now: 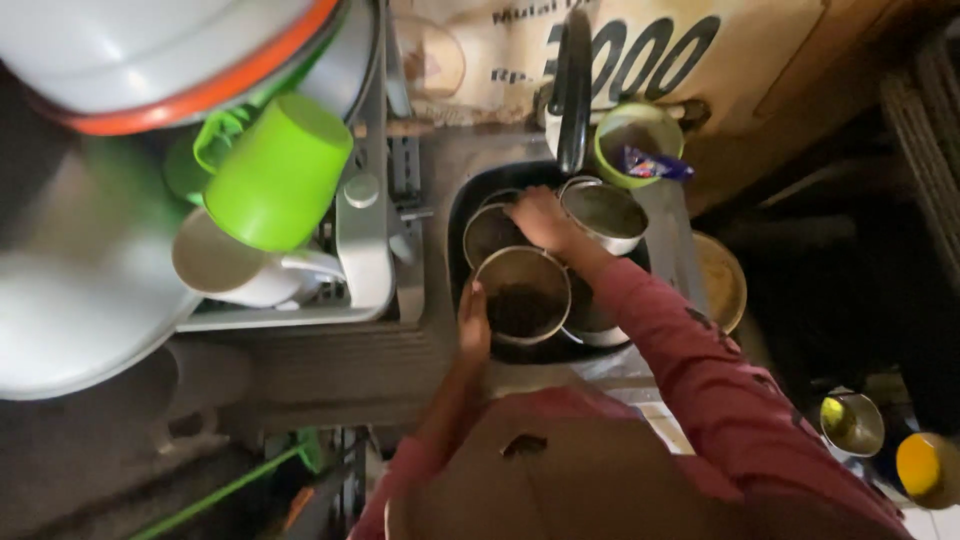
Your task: Washing and rinsing small metal cake tins in a kitchen sink.
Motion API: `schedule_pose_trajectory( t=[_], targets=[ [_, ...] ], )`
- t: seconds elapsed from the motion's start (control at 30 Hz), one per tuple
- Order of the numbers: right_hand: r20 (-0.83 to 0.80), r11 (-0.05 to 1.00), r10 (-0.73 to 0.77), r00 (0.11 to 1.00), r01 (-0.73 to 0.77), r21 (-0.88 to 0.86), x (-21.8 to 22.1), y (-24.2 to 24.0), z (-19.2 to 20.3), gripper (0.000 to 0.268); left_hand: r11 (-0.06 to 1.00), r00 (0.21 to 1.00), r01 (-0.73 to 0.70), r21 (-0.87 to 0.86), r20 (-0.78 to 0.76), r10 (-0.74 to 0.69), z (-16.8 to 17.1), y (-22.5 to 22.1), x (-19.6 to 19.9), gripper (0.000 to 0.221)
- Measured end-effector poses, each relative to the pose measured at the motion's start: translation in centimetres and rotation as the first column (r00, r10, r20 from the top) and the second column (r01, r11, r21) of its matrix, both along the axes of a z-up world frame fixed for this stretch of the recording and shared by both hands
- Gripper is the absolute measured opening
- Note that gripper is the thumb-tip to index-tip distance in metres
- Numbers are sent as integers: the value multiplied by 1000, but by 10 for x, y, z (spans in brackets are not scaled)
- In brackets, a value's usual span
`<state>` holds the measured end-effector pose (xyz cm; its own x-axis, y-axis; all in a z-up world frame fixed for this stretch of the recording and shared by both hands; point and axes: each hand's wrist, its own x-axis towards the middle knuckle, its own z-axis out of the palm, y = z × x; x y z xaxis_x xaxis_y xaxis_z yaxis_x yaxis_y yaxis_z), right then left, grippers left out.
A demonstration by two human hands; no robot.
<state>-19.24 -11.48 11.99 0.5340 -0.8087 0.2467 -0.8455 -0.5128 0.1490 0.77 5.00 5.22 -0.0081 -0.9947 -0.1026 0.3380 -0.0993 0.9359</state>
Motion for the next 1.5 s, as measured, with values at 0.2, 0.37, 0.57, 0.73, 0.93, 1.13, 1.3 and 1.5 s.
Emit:
schedule_pose_trajectory(
  t=[0.2, 0.37, 0.57, 0.73, 0.93, 1.13, 1.3, 1.5],
  targets=[
    [410, 954, 1, 912, -124, 273, -13, 4, 33, 17, 993, 994, -104, 54, 35, 102, -81, -5, 8, 64],
    [329, 931, 64, 942, -175, 319, -11, 3, 51, 17, 991, 996, -81, 109, 31, 79, -4, 1, 12, 60],
    [823, 878, -243, 513, -244, 412, -65, 13, 84, 19, 994, 995, -86, 72, 55, 82, -13, 5, 19, 62],
    [916, 910, -393, 78, -113, 399, -130, 23, 127, 8, 985, 993, -81, 151, 98, 66, -28, -3, 18, 63],
    [986, 982, -165, 9, 94, 163, -180, -6, 130, 4, 991, 999, -21, 130, -34, 25, 53, -8, 3, 65],
    [834, 938, -310, 456, 291, 190, -78, 71, 153, 14, 993, 996, -30, 111, -78, 39, 38, -22, -7, 56],
    [462, 901, 206, 863, -351, 254, 10, 144, 149, 71, 999, 997, 21, 48, -79, -17, 8, -37, -15, 56],
    [364, 818, 4, 932, -212, 535, 21, 121, 80, 66, 960, 986, 103, 260, 103, -134, 68, -54, -9, 72]
  ],
)
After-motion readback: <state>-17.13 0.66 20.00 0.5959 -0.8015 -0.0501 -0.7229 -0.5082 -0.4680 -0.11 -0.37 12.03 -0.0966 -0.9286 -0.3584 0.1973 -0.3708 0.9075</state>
